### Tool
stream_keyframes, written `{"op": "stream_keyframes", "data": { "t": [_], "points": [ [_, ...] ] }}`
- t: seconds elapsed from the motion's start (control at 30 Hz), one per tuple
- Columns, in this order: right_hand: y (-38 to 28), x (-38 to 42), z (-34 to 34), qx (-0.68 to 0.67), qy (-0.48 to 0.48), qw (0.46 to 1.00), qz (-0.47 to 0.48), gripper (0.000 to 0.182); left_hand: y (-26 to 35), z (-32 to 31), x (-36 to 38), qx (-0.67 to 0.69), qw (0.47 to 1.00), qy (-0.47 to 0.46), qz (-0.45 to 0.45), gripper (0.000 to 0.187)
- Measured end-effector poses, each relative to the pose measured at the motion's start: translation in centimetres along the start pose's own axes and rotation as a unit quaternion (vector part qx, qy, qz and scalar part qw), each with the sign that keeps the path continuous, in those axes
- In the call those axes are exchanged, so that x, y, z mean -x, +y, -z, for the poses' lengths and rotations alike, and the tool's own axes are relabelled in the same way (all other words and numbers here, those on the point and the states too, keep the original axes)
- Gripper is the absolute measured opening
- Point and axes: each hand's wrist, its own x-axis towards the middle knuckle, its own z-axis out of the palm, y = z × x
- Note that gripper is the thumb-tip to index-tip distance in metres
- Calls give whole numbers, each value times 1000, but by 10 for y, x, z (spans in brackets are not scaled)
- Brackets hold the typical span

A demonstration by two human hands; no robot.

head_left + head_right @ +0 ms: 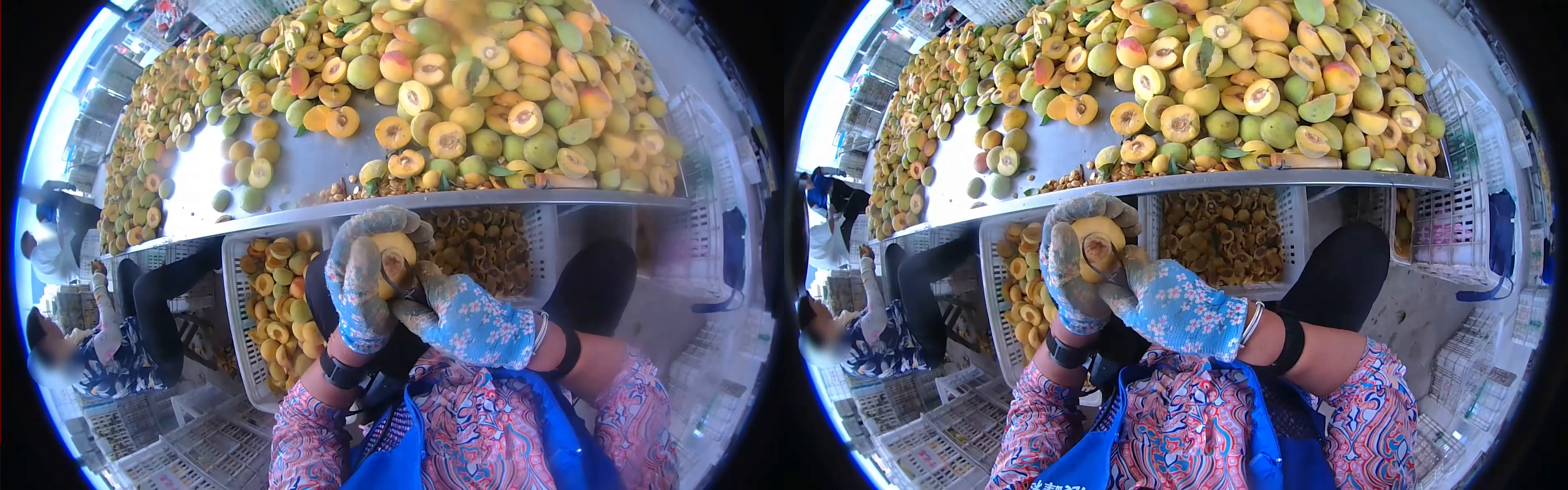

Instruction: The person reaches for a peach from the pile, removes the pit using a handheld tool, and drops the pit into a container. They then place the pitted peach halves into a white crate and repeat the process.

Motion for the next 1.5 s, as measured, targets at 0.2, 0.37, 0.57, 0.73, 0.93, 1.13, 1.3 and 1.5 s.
{"op": "stream_keyframes", "data": {
  "t": [0.2,0.37,0.57,0.73,0.93,1.13,1.3,1.5],
  "points": [
    [-37,34,2,-191,-105,959,-181,24,23,-15,31,-24,999,-41,21,40],
    [-43,54,11,-500,-206,808,-232,23,19,-18,39,55,993,-99,-45,40],
    [-40,59,-3,-488,-189,827,-207,24,24,-21,52,28,998,-47,-27,41],
    [-34,57,3,-605,-294,705,-225,23,8,-8,47,113,986,-118,-41,35],
    [-25,50,7,-490,-231,815,-207,25,7,-24,38,27,993,-108,-50,37],
    [-9,47,13,-648,-303,667,-211,27,-13,-22,32,98,993,-66,-17,56],
    [-12,48,15,-598,-243,733,-215,28,-13,-32,30,27,998,-45,-29,57],
    [1,40,26,-628,-307,679,-224,28,-22,-34,28,28,999,-22,-38,56]
  ]
}}
